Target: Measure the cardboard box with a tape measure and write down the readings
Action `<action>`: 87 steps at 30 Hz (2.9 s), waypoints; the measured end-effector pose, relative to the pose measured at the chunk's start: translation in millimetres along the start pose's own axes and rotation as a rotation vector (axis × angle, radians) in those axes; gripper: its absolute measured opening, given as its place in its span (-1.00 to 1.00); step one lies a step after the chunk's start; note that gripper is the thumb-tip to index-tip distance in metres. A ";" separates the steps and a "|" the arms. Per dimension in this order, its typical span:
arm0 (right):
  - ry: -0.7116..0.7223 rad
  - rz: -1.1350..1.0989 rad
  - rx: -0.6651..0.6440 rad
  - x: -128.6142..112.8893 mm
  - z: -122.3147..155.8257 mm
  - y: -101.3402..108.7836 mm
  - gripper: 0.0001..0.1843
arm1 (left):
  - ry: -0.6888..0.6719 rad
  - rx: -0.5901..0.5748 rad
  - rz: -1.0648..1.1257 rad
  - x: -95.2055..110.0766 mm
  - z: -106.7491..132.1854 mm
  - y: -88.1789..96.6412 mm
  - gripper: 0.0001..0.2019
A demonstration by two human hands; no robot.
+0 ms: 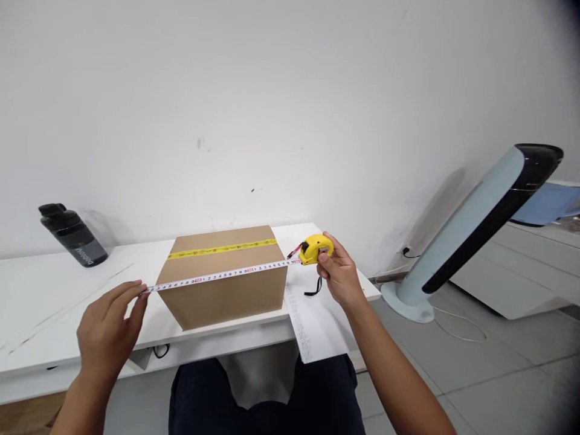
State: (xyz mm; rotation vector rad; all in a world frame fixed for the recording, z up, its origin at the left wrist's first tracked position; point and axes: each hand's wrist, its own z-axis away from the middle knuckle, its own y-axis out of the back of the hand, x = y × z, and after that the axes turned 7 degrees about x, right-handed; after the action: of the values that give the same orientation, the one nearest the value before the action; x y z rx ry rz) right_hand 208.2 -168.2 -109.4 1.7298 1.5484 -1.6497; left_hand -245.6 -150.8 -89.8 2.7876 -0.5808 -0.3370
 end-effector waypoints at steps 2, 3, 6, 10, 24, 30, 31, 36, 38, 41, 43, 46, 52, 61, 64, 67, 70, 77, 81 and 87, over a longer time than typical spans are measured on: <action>0.004 0.042 -0.053 0.6 0.5 -7.6 -0.26 | -0.044 0.034 0.006 7.1 -6.3 -0.9 -0.71; 0.005 0.056 -0.079 0.9 -0.4 -11.2 -0.26 | -0.063 0.034 0.017 8.8 -8.9 -1.9 -0.70; 0.016 0.070 -0.122 2.5 -5.5 -19.0 -0.26 | -0.114 -0.038 0.039 6.9 -11.3 -4.8 -0.74; -0.002 0.070 -0.106 5.3 -8.8 -22.5 -0.27 | -0.134 -0.054 0.029 9.0 -7.8 -0.6 -0.71; 0.004 0.106 -0.030 -1.6 15.7 -31.7 -0.30 | -0.293 -0.029 0.284 181.3 -75.1 -47.3 -0.69; -0.072 0.014 -0.038 -9.6 38.0 -36.1 -0.35 | -0.297 0.046 0.340 200.0 -86.9 -66.0 -0.77; -0.089 -0.005 -0.041 -11.6 43.7 -36.9 -0.35 | -0.303 0.074 0.366 202.2 -86.7 -63.3 -0.81; -0.111 -0.031 -0.058 -25.8 64.5 -36.7 -0.36 | -0.339 0.198 0.384 195.2 -81.6 -40.7 -0.87; -0.083 -0.020 -0.055 -30.9 61.2 -32.8 -0.35 | -0.361 0.194 0.345 171.2 -80.6 -33.6 -0.85; -0.020 -0.020 -0.024 -31.8 41.4 -26.1 -0.35 | -0.351 0.150 0.251 108.7 -81.2 -29.3 -0.86; 0.021 -0.029 0.022 -26.4 24.3 -24.4 -0.34 | -0.278 0.138 0.140 60.8 -82.1 -30.2 -0.88; 0.027 -0.025 0.069 -11.8 5.7 -27.0 -0.30 | -0.180 0.132 0.014 4.6 -80.7 -33.6 -0.83; -0.012 0.077 -0.011 8.0 6.8 -35.6 -0.28 | -0.214 -0.030 -0.027 -25.3 -62.8 -33.4 -0.85; 0.022 0.169 -0.064 2.3 8.2 -41.0 -0.27 | -0.320 -0.140 -0.014 -28.4 -64.0 -7.5 -0.79; 0.014 0.190 -0.071 2.6 6.3 -39.5 -0.28 | -0.336 -0.134 -0.013 -34.3 -64.9 0.0 -0.78; 0.006 0.195 -0.080 1.5 5.1 -39.3 -0.28 | -0.370 -0.125 0.006 -38.0 -69.2 4.3 -0.74; -0.006 0.190 -0.086 -1.3 4.4 -40.5 -0.27 | -0.504 -0.138 0.037 -38.9 -77.9 8.3 -0.70; -0.015 0.153 -0.089 -1.7 2.2 -44.4 -0.23 | -0.473 -0.227 0.100 -37.7 -75.8 4.7 -0.68; -0.020 0.150 -0.076 2.1 0.7 -44.5 -0.22 | -0.376 -0.195 0.004 -34.7 -60.2 -3.6 -0.71; -0.016 0.156 -0.066 -0.5 3.2 -43.9 -0.21 | -0.304 -0.189 -0.026 -31.5 -47.5 -5.2 -0.74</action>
State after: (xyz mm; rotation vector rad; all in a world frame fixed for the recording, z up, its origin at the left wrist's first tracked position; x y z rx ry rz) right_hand 170.9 -154.3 -90.7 1.7511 1.4053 -1.5165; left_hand -258.6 -122.7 -41.6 2.5804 -0.5464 -0.7878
